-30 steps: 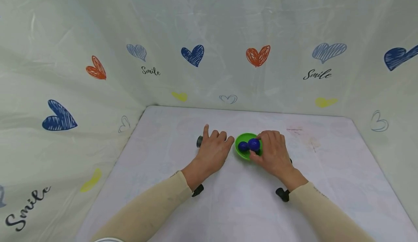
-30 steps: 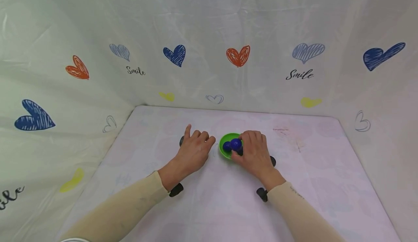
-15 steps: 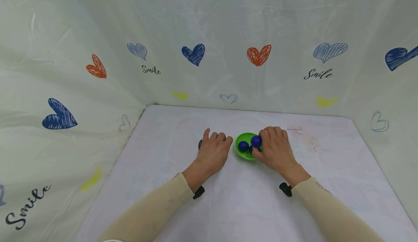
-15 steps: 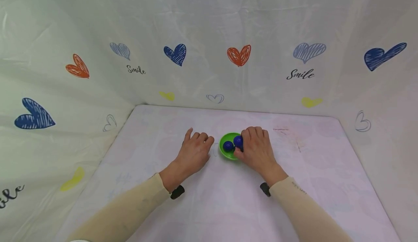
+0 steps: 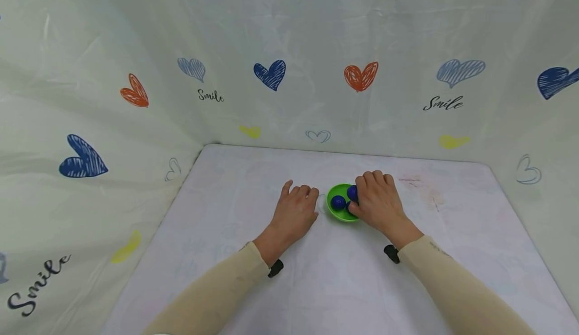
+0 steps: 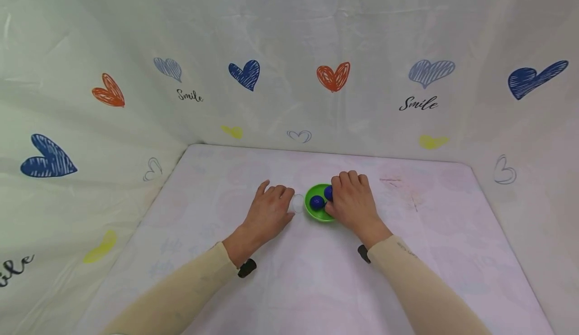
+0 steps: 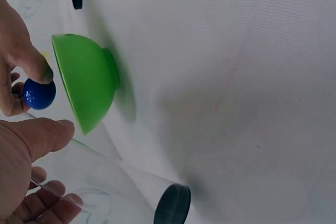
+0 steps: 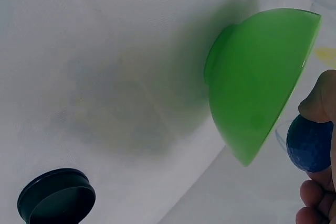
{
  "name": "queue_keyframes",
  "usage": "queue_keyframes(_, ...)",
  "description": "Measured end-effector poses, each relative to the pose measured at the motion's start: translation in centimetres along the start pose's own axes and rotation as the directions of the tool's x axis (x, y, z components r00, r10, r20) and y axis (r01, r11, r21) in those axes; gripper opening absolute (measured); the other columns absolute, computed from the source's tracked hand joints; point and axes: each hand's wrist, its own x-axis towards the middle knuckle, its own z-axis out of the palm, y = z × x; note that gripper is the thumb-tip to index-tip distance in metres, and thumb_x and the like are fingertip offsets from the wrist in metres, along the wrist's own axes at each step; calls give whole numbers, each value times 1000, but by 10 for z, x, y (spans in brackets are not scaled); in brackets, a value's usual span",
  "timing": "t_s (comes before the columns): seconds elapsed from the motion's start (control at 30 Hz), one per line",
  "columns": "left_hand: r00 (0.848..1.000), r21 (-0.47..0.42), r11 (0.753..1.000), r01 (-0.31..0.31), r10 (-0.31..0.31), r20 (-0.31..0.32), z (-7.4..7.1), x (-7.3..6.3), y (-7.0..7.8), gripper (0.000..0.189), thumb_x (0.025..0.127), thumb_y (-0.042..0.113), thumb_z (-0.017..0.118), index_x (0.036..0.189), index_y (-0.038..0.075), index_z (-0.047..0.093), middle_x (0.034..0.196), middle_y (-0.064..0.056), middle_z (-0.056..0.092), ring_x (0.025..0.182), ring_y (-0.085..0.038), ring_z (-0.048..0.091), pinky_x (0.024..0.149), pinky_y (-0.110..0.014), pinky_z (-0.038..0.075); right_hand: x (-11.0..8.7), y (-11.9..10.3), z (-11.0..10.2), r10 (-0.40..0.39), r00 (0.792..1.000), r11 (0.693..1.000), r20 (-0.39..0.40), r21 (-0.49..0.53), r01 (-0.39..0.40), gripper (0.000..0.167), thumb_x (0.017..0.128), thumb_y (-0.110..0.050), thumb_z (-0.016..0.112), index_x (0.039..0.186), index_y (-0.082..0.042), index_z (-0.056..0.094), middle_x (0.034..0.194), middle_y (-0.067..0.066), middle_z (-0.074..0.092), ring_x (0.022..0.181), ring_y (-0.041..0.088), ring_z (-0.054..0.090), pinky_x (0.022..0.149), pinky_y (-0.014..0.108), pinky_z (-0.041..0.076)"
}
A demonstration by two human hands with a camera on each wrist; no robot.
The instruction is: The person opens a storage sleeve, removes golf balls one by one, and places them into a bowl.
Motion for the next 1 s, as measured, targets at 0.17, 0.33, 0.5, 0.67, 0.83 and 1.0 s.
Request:
queue_keyframes(0.17,998,-21,1000,4,-5,-61,6,0,-2,47,86,34,87,118,8,65,114,-7,73,104,-21,73,116,-52,45,6,-1,2,7,999,1000,42,-8,-7,55,83,-46,83,99,0,57,92,14,56,92,35,49,81,49,42)
queue_keyframes(0.33,996,-66,997,28,-34,-87,7,2,-4,45,85,29,87,116,4,65,110,-10,71,103,-23,72,116,-50,47,11,-4,5,13,997,1000,81,-22,-12,52,85,-45,81,97,0,57,90,13,56,92,34,48,82,49,42)
queue_keyframes(0.5,993,-87,994,74,-81,-84,7,2,-6,45,86,33,86,113,5,63,105,-9,69,101,-27,70,111,-48,49,16,-7,5,23,991,999,130,-47,-17,46,86,-40,79,96,-1,58,90,12,56,92,34,49,82,49,43)
queue_keyframes(0.67,991,-83,990,110,-116,-63,8,1,-10,46,88,37,83,116,7,62,105,-8,68,101,-29,65,102,-46,50,19,-11,3,42,982,998,182,-62,-31,44,87,-40,79,98,-1,60,89,11,56,92,33,49,83,48,42)
queue_keyframes(0.83,986,-96,984,150,-155,-54,8,1,-14,49,89,38,82,120,8,61,106,-9,69,100,-29,64,99,-46,51,23,-13,4,41,978,998,205,-59,-30,40,88,-38,78,96,-2,61,87,9,55,91,32,48,81,47,41)
queue_keyframes(1.0,984,-114,980,161,-169,-64,8,0,-18,48,88,39,83,117,8,60,103,-9,68,97,-28,64,95,-46,52,25,-16,3,52,972,998,231,-54,-41,39,90,-37,77,98,-1,65,91,11,58,93,33,49,81,48,41)
